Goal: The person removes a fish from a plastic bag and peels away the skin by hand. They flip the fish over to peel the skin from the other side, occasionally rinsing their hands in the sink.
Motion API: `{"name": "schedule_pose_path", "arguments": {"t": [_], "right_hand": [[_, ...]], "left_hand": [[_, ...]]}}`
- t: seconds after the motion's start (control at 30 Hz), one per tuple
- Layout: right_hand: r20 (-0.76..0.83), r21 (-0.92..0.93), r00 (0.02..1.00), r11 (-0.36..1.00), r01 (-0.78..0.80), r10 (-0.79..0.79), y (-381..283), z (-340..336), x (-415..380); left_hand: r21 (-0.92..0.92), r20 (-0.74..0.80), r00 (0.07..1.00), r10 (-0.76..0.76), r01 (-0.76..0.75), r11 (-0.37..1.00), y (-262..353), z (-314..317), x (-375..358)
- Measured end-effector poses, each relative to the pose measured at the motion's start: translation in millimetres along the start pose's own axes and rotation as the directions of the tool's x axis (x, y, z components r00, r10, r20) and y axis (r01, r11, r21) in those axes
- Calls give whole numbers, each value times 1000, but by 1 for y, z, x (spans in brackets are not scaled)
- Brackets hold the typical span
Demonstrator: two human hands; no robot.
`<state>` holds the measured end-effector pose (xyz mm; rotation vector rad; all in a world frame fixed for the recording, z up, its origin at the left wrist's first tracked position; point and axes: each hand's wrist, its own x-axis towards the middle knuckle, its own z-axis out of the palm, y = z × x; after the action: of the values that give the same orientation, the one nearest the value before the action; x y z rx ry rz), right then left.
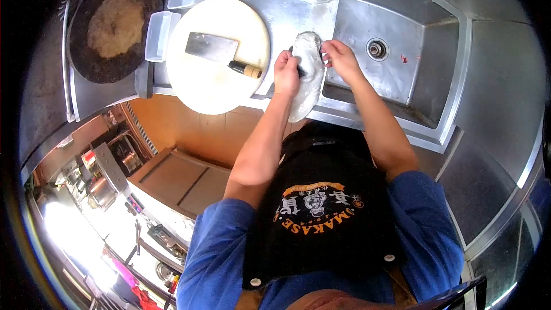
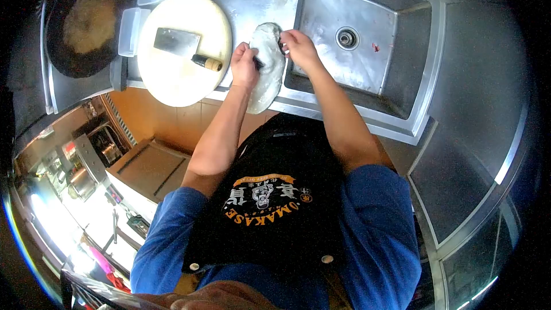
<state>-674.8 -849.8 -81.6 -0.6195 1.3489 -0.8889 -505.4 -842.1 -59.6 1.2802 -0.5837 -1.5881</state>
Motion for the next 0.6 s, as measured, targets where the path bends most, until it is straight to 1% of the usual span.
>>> {"name": "schedule_pose_path", "arguments": {"t": [0.03,0.07,0.1,0.13,0.17,0.2,0.27,0.3,0.37,0.4,0.47,0.5,0.57,0.6], "right_hand": [[32,-148,998,988,54,-49,-3,4,2],[32,-145,998,988,52,-48,-8,6,3],[105,-356,985,919,168,-140,-13,7,4],[194,-539,958,794,282,-209,-18,7,6],[229,-544,955,789,287,-189,-26,8,5],[228,-545,955,789,284,-187,-24,6,7],[384,-676,887,575,460,-257,-23,0,9],[385,-678,887,574,460,-257,-24,-3,8],[445,-743,848,411,529,-288,-27,-8,4],[449,-743,845,405,533,-289,-20,-16,15],[408,-838,844,223,497,-350,3,-42,37],[407,-838,841,220,499,-357,-2,-55,42],[189,-882,889,326,340,-417,-12,-76,45],[190,-882,889,325,341,-417,-17,-80,45]], "left_hand": [[27,19,999,-27,26,999,3,2,-1],[56,36,998,-54,52,997,7,5,-3],[60,36,998,-56,54,997,9,6,-3],[110,55,997,-61,55,992,11,9,-3],[157,74,995,-68,56,986,10,9,-2],[157,73,995,-70,58,986,9,6,-2],[113,108,990,-87,75,991,9,1,-1],[110,108,990,-87,75,991,8,1,0],[206,110,992,-56,32,978,6,2,-3],[201,109,993,-50,27,979,7,5,-4],[263,78,997,-25,4,965,8,6,-12],[264,82,996,-19,-3,965,10,8,-13],[303,123,990,71,-106,947,11,9,-17],[302,123,990,72,-107,947,10,8,-17]]}}
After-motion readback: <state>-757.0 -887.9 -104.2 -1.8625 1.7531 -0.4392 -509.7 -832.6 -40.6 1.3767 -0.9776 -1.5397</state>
